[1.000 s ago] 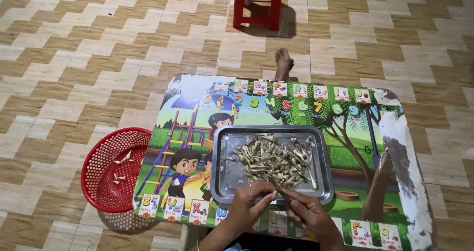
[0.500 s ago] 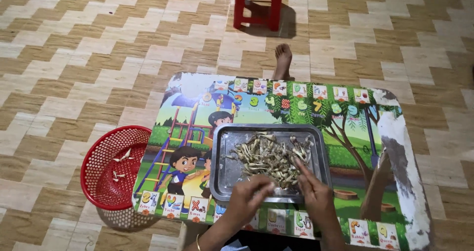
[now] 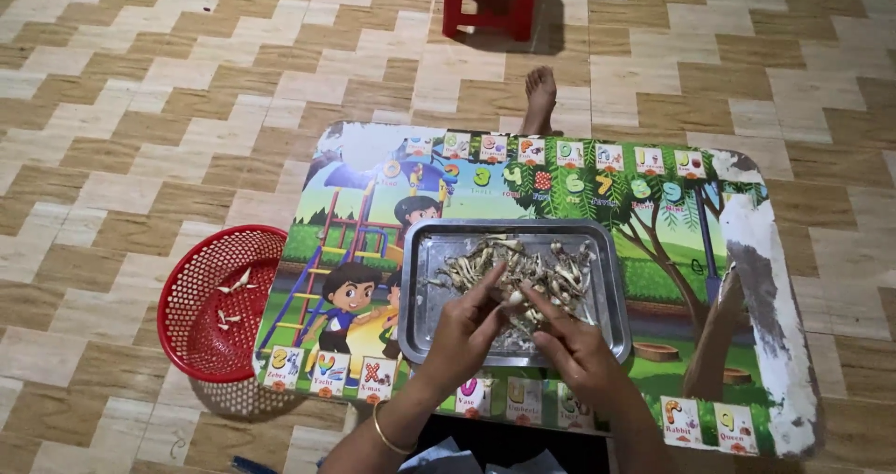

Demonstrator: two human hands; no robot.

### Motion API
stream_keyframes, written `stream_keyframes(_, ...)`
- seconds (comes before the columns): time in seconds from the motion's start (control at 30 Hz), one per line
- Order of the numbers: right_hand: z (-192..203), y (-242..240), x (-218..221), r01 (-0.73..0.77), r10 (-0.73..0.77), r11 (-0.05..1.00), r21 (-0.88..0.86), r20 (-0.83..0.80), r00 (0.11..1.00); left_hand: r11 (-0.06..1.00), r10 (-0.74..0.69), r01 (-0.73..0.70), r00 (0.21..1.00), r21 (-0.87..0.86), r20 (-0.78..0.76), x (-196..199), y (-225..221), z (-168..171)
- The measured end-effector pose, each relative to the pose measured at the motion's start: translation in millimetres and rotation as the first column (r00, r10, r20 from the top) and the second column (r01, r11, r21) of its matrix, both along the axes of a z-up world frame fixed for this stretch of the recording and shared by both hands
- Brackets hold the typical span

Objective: Peeling dried shallots one by one using a small knife on a metal tray.

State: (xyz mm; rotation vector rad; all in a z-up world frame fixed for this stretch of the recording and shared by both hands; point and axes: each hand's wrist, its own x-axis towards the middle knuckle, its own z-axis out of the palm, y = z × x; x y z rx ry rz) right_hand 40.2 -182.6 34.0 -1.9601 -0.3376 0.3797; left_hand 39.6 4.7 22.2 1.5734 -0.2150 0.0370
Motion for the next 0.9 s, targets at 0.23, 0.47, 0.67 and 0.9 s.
stream_keyframes(0.23, -49, -28, 10, 0.025, 0.054, 0.916, 0.402, -0.185, 0.981, 0.975, -0.125, 0.096, 0.983, -0.202, -0.134, 3, 0, 1)
stream_keyframes(0.47, -24, -13, -1, -0.001, 0.026, 0.934, 0.358, -0.064, 0.998, 0.988, 0.106, -0.119, 0.985, 0.095, 0.135, 2, -1, 3)
stream_keyframes(0.67, -6, 13, -20, 0.067, -0.022, 0.982, -0.175, 0.246, 0.969, 0.915, 0.197, -0.296, 0.921, 0.275, 0.336, -5, -4, 7)
stream_keyframes(0.9, 10, 30, -32, 0.110, -0.037, 0.979, -0.170, 0.381, 0.924, 0.847, 0.266, -0.418, 0.868, 0.329, 0.419, -10, -4, 12)
